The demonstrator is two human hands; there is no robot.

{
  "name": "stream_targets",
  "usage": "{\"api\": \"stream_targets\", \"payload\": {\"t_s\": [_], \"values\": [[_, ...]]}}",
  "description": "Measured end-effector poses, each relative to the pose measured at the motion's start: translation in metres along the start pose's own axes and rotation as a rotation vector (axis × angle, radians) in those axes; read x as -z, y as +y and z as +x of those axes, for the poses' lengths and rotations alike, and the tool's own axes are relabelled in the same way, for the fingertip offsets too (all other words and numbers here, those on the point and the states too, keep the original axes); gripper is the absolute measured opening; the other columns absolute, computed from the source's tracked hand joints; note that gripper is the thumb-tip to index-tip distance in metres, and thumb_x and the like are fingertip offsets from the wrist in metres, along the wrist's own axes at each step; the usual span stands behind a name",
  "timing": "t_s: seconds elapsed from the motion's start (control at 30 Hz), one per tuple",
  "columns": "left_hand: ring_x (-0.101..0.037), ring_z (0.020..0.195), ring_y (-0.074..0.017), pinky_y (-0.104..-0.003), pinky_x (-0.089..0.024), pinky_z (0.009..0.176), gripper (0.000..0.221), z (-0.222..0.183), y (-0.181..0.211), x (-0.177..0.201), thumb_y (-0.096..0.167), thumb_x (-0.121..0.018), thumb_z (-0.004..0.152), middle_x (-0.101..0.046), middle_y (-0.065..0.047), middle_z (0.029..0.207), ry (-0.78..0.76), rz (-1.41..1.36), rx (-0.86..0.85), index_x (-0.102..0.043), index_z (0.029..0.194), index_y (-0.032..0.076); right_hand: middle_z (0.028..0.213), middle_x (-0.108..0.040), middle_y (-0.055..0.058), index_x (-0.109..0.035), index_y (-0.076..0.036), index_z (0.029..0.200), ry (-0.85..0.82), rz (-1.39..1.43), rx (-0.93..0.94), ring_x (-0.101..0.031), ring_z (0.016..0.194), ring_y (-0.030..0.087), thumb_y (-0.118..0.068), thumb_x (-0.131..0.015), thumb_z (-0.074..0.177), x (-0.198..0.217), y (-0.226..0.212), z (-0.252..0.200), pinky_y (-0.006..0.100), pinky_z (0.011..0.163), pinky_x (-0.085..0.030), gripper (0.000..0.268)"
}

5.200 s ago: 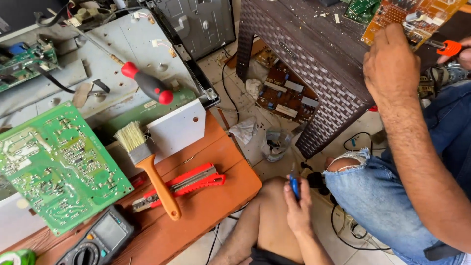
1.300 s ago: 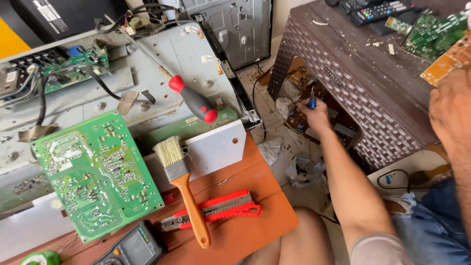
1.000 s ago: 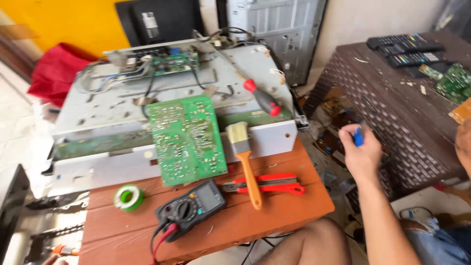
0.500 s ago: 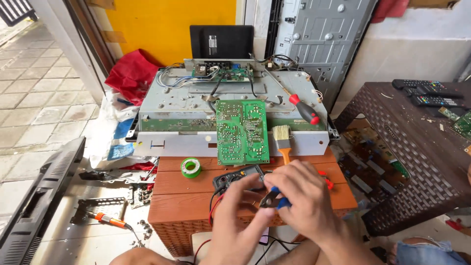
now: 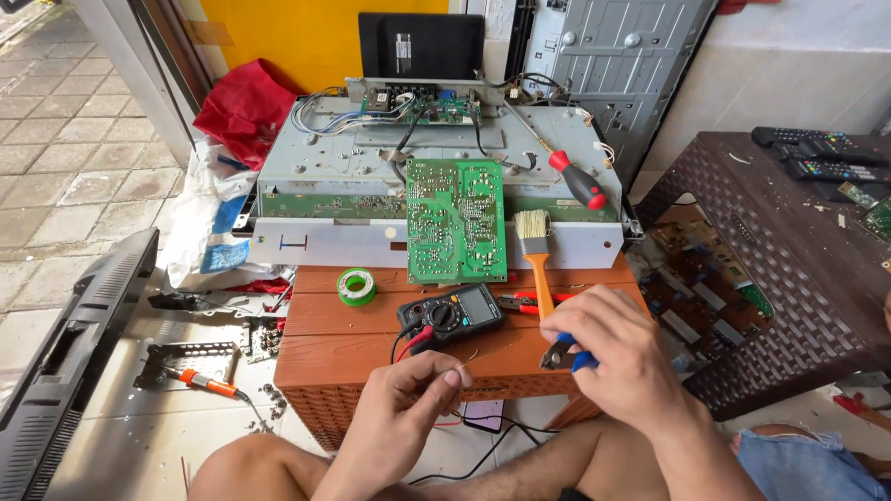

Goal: Soldering electronic components onto a circuit board and testing connections with a multimeter during a TV repair.

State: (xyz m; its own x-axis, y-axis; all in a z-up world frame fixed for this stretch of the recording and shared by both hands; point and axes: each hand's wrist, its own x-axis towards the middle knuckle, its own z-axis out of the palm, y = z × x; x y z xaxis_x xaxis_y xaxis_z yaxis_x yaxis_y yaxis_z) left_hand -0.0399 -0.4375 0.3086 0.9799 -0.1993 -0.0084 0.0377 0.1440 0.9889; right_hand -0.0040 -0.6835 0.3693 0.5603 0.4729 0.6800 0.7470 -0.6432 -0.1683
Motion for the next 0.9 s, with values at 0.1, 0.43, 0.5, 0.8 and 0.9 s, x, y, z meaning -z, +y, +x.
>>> {"api": "stream_targets", "payload": {"t_s": [0.1,0.43,0.5,0.8,0.9], "values": [[-0.053,0.059,-0.009,-0.024,-0.043,0.054,0.016,-0.002,0.009,0.001,0.007,-0.066,0.093,-0.068,-0.001,0.067,0.059,0.233,-0.052,-0.079,0.086,0.001,0.092,-0.066,0.003,-0.066,-0.006,0.086,-0.003,0.041,-0.04,-0.062,0.081,0.02,0.012,-0.062,0.058,0.005,0.007,0.001,0.035,0.075,-0.05,0.034],[-0.056,0.07,-0.0141,-0.028,-0.046,0.063,0.016,0.008,-0.003,0.009,0.009,-0.062,0.09,-0.067,-0.005,0.084,0.055,0.158,-0.159,-0.071,0.08,0.0,0.08,-0.069,0.004,-0.065,-0.002,0.087,0.095,0.064,-0.22,-0.058,0.071,0.018,0.011,-0.072,0.071,0.012,0.036,-0.009,0.031,0.062,-0.048,0.021],[-0.057,0.07,-0.0152,-0.029,-0.05,0.064,0.014,0.008,-0.009,0.015,0.006,-0.061,0.091,-0.067,-0.007,0.087,0.06,0.069,-0.16,-0.069,0.083,-0.002,0.082,-0.069,0.005,-0.065,-0.001,0.089,0.114,0.028,-0.235,-0.059,0.074,0.02,0.011,-0.072,0.073,0.012,0.043,-0.011,0.031,0.061,-0.049,0.021],[-0.051,0.058,-0.0142,-0.026,-0.04,0.052,0.016,0.005,-0.016,0.017,0.005,-0.06,0.098,-0.059,-0.008,0.066,0.34,0.004,-0.137,-0.073,0.099,-0.005,0.099,-0.075,0.013,-0.055,-0.006,0.117,-0.125,-0.111,-0.611,-0.073,0.081,0.036,-0.03,-0.073,0.091,-0.029,0.107,-0.001,0.05,0.068,-0.054,0.041],[-0.042,0.051,-0.0085,-0.024,-0.032,0.045,0.018,0.002,-0.004,0.008,0.009,-0.064,0.094,-0.058,0.0,0.057,0.429,0.307,-0.164,-0.081,0.096,0.0,0.1,-0.074,0.014,-0.056,-0.009,0.116,-0.356,-0.287,-0.558,-0.072,0.084,0.037,-0.044,-0.068,0.093,-0.041,0.129,0.006,0.051,0.073,-0.055,0.043]]}}
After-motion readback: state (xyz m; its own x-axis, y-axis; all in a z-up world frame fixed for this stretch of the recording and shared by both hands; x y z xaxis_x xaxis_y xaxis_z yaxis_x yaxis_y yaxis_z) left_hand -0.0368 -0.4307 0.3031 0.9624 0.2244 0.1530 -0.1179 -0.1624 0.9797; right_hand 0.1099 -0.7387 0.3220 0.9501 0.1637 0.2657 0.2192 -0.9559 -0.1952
